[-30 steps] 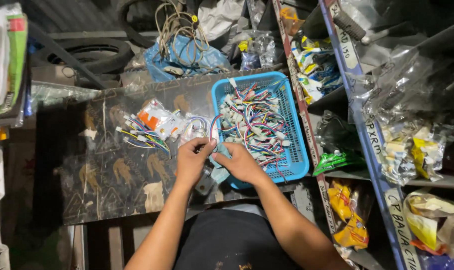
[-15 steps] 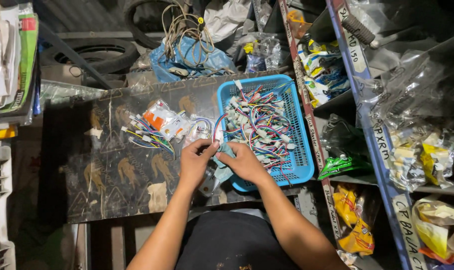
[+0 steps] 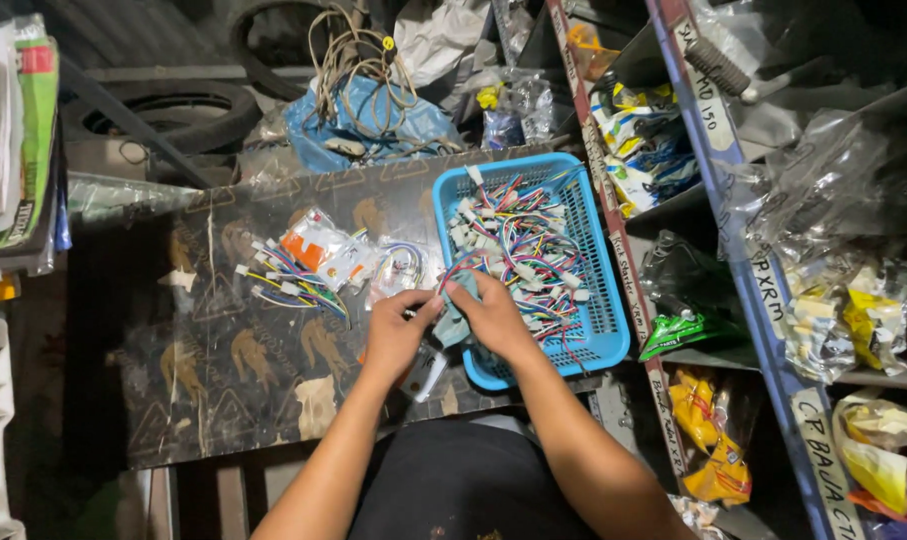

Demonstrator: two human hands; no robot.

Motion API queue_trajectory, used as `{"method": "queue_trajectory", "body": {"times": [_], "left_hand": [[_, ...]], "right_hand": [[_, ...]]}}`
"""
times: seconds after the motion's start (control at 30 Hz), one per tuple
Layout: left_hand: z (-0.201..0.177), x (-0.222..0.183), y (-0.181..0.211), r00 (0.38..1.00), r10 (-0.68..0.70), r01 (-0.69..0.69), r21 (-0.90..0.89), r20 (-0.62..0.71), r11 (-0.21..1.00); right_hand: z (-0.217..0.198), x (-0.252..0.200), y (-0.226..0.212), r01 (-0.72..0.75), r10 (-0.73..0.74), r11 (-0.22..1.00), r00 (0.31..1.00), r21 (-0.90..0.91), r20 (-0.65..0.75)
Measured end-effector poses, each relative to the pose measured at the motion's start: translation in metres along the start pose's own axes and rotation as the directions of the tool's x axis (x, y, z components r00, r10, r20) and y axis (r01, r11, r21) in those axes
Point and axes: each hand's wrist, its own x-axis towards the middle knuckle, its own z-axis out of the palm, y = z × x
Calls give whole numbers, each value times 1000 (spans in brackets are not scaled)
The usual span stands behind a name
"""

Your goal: Cleaning and sorting various motorcycle wiring harnesses at a workbench in a parts room.

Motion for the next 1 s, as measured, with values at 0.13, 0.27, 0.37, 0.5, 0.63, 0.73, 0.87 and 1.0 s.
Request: {"method": "queue_trajectory", "body": {"times": [0.13,0.27,0.37,0.5,0.63,0.73,0.87,1.0], "left_hand": [[-2,5,1,999,-3,4,-9,38,1000],[-8,3,12,999,-21,22,-24,49,999],[-13,6,13,998,-6,9,-45,55,999],[-13,4,11,997,-27,33,-96,66,995],[-14,4,13,997,-60,65,-122,41,990],[-17,11,9,999,12,-14,-53,-32,999],[-20,16,7,997,-33,11,-313,-64,950],[-18,13,20,999,-18,27,-302,33,953]], "right_hand": [[12,3,20,-30,30,999,999,44,-18],[18,8,23,-45,49,995,998,91,-34],[19,12,13,-12,17,994,999,112,-42],[23,13,31,-48,65,982,994,181,-89],[27,10,21,-76,108,969,986,236,-126],[20,15,21,-69,119,965,975,253,-188],[14,16,25,-65,127,970,957,236,-259],[20,14,23,-35,76,982,973,183,-217]]}}
